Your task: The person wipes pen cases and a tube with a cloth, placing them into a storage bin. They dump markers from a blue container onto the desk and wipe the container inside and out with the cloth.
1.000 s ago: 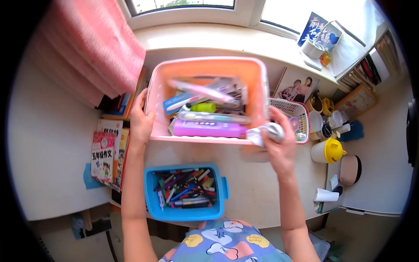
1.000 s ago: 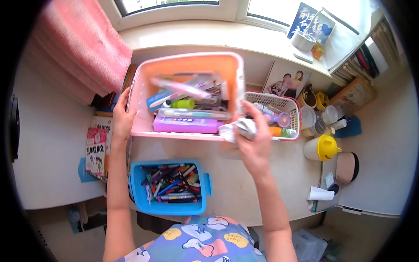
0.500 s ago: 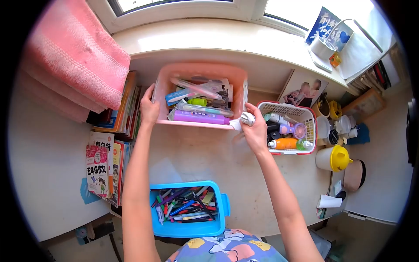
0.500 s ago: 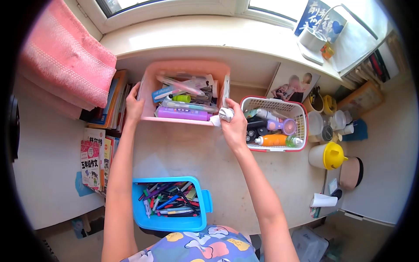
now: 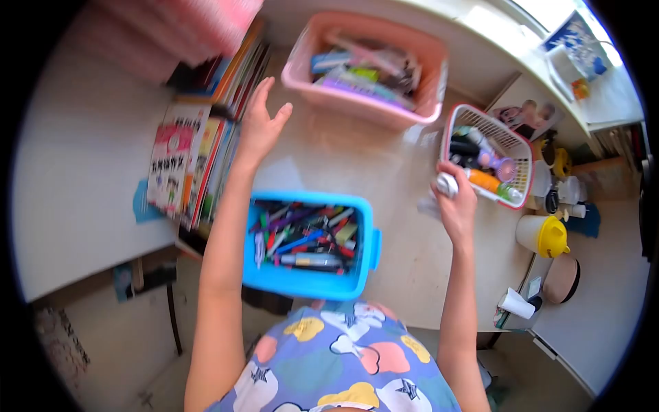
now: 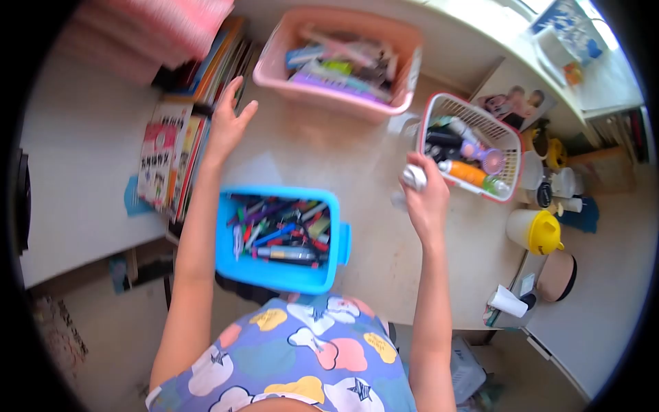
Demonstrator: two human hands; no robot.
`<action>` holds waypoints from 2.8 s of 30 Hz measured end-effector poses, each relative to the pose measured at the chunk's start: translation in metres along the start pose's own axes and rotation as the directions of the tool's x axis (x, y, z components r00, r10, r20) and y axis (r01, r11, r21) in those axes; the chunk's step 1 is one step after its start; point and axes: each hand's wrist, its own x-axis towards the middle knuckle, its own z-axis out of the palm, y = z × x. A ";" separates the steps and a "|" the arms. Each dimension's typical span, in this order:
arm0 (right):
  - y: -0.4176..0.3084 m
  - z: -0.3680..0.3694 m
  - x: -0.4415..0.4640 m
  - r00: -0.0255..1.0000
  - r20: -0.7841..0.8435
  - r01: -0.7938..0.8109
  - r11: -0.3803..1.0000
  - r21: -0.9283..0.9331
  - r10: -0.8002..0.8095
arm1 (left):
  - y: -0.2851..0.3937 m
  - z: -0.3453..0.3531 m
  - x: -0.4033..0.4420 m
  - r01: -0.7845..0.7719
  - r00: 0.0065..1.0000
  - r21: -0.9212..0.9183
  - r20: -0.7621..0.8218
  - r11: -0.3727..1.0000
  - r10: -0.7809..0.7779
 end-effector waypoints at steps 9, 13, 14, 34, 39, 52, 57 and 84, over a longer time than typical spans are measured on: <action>0.009 0.044 -0.155 0.913 0.365 -0.239 0.964 0.116 0.182 | -0.082 -0.094 -0.242 0.480 0.862 -0.162 -0.096 0.862 -0.498; 0.010 0.059 -0.155 0.939 0.284 -0.217 0.975 0.057 0.192 | -0.038 -0.072 -0.266 0.492 0.804 -0.626 0.059 0.605 -0.592; 0.003 0.058 -0.154 0.934 0.289 -0.225 0.974 0.029 0.207 | -0.027 -0.070 -0.268 0.444 0.793 -0.758 0.084 0.478 -0.604; 0.060 -0.102 -0.262 0.765 0.183 -0.642 0.713 0.282 0.617 | 0.098 -0.005 -0.280 0.523 0.780 -0.302 0.547 0.797 -0.304; 0.087 -0.095 -0.230 0.810 0.061 -0.536 0.694 0.481 0.583 | 0.091 0.036 -0.240 0.477 0.805 -0.296 0.525 0.827 -0.276; 0.135 -0.085 -0.186 0.987 -0.131 -0.068 0.985 0.158 0.089 | 0.058 0.093 -0.242 0.375 0.845 -0.586 0.534 0.718 -0.006; 0.132 -0.081 -0.176 0.980 -0.182 -0.045 0.986 0.158 0.074 | 0.052 0.122 -0.248 0.417 0.886 -0.642 0.445 0.644 -0.131; 0.273 -0.111 -0.070 0.904 0.260 -0.427 0.743 0.515 0.339 | 0.048 0.189 -0.209 0.621 0.777 -0.709 0.500 0.334 -0.383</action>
